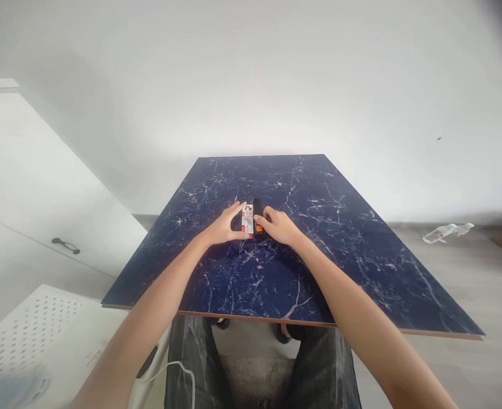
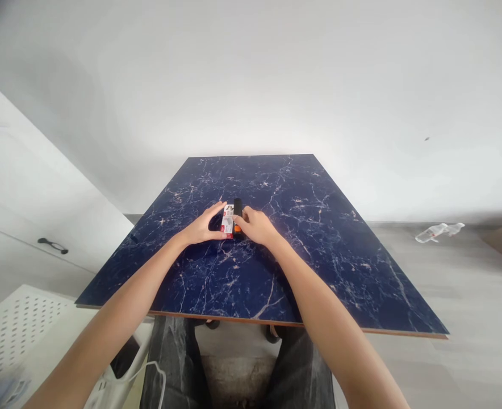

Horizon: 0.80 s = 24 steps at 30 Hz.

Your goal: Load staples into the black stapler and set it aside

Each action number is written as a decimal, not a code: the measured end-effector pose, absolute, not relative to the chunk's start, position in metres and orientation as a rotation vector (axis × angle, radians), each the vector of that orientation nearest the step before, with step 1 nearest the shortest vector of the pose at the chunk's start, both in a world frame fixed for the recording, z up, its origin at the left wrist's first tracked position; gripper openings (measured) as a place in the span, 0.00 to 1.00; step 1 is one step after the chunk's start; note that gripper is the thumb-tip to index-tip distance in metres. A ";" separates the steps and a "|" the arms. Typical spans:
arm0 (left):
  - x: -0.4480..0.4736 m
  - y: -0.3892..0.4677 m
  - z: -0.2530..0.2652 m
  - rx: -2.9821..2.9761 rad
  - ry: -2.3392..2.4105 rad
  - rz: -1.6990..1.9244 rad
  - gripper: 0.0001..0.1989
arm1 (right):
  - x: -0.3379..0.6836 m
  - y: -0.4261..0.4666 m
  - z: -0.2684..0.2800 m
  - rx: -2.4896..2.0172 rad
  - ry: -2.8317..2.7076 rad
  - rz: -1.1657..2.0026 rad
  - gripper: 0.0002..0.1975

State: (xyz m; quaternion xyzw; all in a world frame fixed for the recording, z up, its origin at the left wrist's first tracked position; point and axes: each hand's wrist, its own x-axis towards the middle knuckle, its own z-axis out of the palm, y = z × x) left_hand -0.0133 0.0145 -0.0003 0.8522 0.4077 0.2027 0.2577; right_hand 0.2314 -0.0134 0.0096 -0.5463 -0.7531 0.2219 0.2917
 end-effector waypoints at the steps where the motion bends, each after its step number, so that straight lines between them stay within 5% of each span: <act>1: -0.013 0.015 -0.001 2.313 1.116 0.500 0.57 | 0.232 -0.013 0.009 -1.453 -2.006 0.592 0.18; 8: -0.002 0.031 -0.007 2.364 1.073 0.434 0.64 | 0.229 -0.015 0.012 -1.563 -1.935 0.591 0.14; 17: 0.015 0.039 -0.001 2.439 0.933 0.601 0.60 | 0.207 -0.033 0.029 -1.811 -1.995 0.279 0.27; 24: 0.120 0.082 -0.008 2.426 0.860 0.649 0.63 | 0.288 -0.008 0.039 -2.059 -1.803 0.216 0.31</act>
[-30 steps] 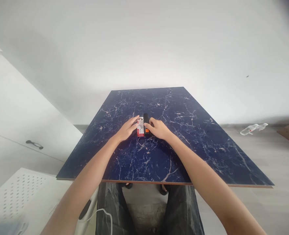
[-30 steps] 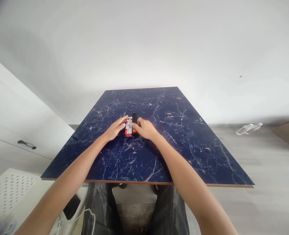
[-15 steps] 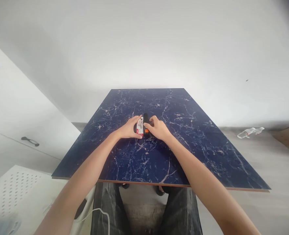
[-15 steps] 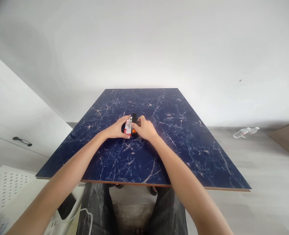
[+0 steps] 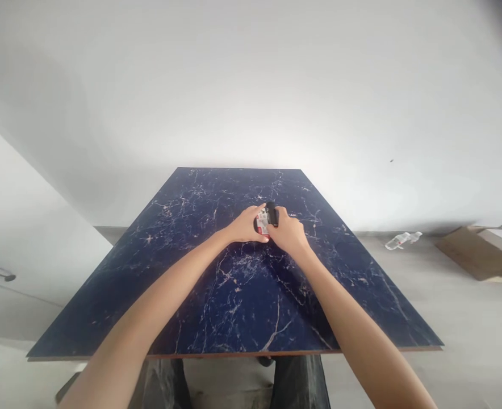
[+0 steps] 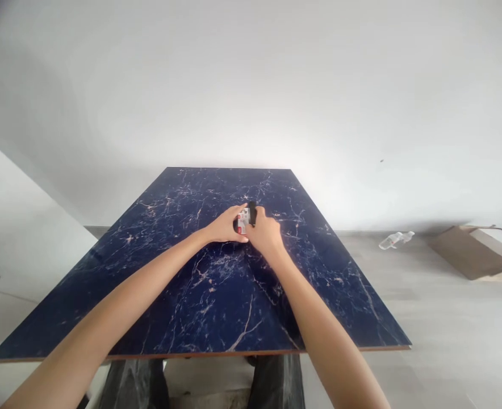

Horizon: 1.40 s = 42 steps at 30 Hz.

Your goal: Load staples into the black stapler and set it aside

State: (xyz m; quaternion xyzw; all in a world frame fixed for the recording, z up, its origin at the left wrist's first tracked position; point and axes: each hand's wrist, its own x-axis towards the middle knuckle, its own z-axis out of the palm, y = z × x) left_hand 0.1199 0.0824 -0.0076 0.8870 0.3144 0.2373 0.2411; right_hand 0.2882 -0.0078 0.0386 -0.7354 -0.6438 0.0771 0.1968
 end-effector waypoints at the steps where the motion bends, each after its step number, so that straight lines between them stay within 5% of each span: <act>1: 0.143 0.088 -0.010 2.436 0.809 0.660 0.63 | 0.307 -0.007 0.038 -2.093 -1.759 0.197 0.31; 11: 0.335 0.096 -0.015 2.450 0.765 0.529 0.64 | 0.462 -0.014 0.033 -2.301 -1.463 0.149 0.33; 24: 0.278 0.090 -0.001 2.534 0.837 0.387 0.65 | 0.470 -0.017 0.009 -2.196 -1.420 0.162 0.30; 29: 0.268 0.078 -0.007 2.578 0.879 0.428 0.52 | 0.471 -0.019 0.009 -2.164 -1.442 0.106 0.35; 36: 0.266 0.075 -0.009 2.696 0.793 0.716 0.29 | 0.470 -0.017 0.007 -2.182 -1.342 0.209 0.28; 42: 0.280 0.068 -0.007 2.601 0.813 0.875 0.24 | 0.468 -0.019 0.010 -2.136 -1.308 0.194 0.25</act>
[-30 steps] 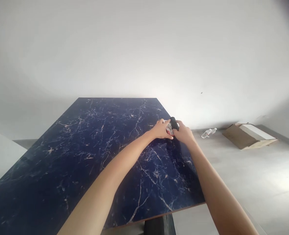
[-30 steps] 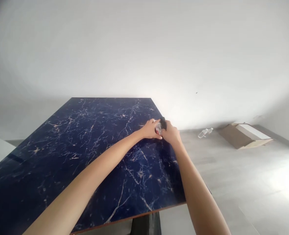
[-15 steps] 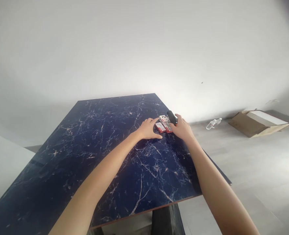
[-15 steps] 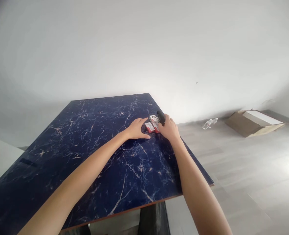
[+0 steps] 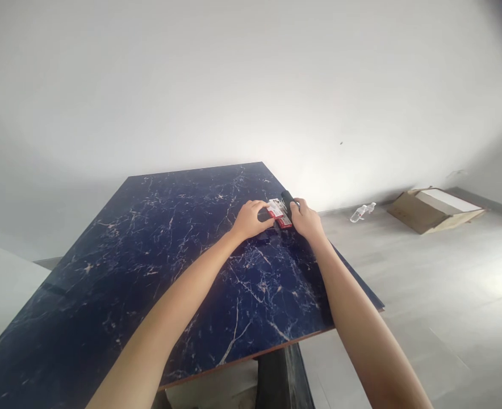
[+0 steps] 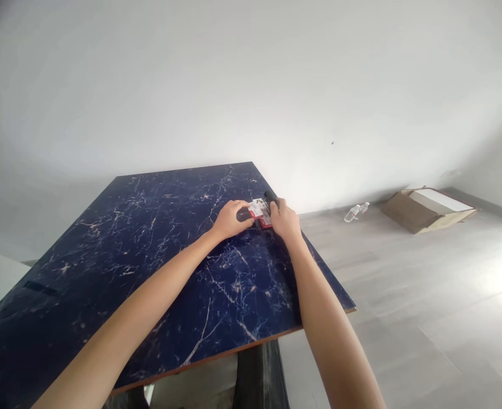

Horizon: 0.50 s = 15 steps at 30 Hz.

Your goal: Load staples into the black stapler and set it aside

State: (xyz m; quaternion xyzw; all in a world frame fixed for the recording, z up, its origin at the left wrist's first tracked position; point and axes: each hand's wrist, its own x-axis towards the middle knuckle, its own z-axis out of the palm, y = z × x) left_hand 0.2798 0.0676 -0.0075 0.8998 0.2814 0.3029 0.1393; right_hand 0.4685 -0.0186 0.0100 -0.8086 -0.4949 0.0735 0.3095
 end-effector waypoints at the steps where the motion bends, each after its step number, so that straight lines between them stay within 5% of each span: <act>1: 0.285 0.065 -0.009 2.623 0.791 0.835 0.24 | 0.469 -0.019 0.010 -2.132 -1.326 0.178 0.24; 15: 0.282 0.045 -0.013 2.712 0.720 0.767 0.27 | 0.464 -0.025 0.008 -2.041 -1.337 -0.070 0.25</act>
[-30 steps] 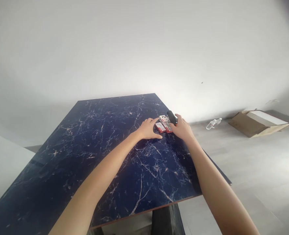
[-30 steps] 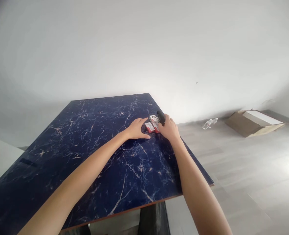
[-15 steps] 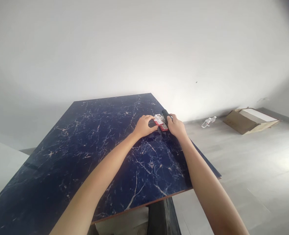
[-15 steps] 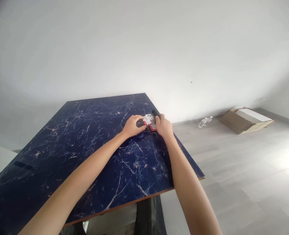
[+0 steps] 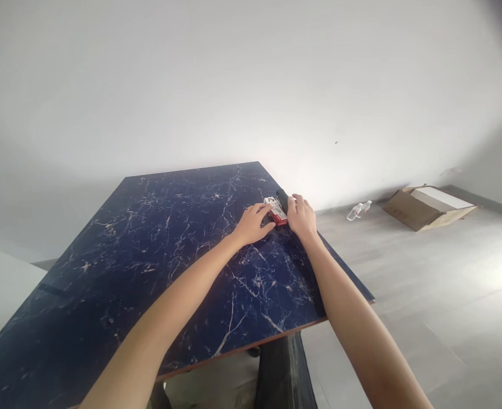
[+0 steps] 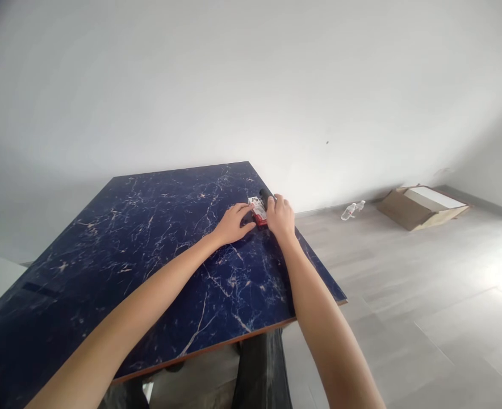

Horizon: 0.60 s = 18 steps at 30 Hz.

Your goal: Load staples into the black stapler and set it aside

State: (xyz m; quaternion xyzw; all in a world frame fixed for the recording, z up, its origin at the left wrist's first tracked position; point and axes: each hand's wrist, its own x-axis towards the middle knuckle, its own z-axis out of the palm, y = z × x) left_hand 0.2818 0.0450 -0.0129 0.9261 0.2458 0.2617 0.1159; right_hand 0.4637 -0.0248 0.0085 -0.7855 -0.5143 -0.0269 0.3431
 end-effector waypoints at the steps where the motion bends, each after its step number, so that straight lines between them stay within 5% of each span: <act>1: 0.268 0.039 -0.011 2.720 0.731 0.815 0.24 | 0.459 -0.026 0.009 -2.014 -1.297 -0.149 0.25; 3: 0.230 0.025 -0.007 2.755 0.801 0.896 0.18 | 0.444 -0.028 0.011 -1.942 -1.272 -0.277 0.25; 12: 0.061 0.009 -0.004 2.622 1.240 1.027 0.27 | 0.288 -0.031 0.022 -1.333 -1.946 -0.222 0.22; 18: 0.056 0.017 -0.002 2.584 1.400 0.606 0.19 | 0.240 -0.008 0.010 -1.003 -2.348 0.152 0.23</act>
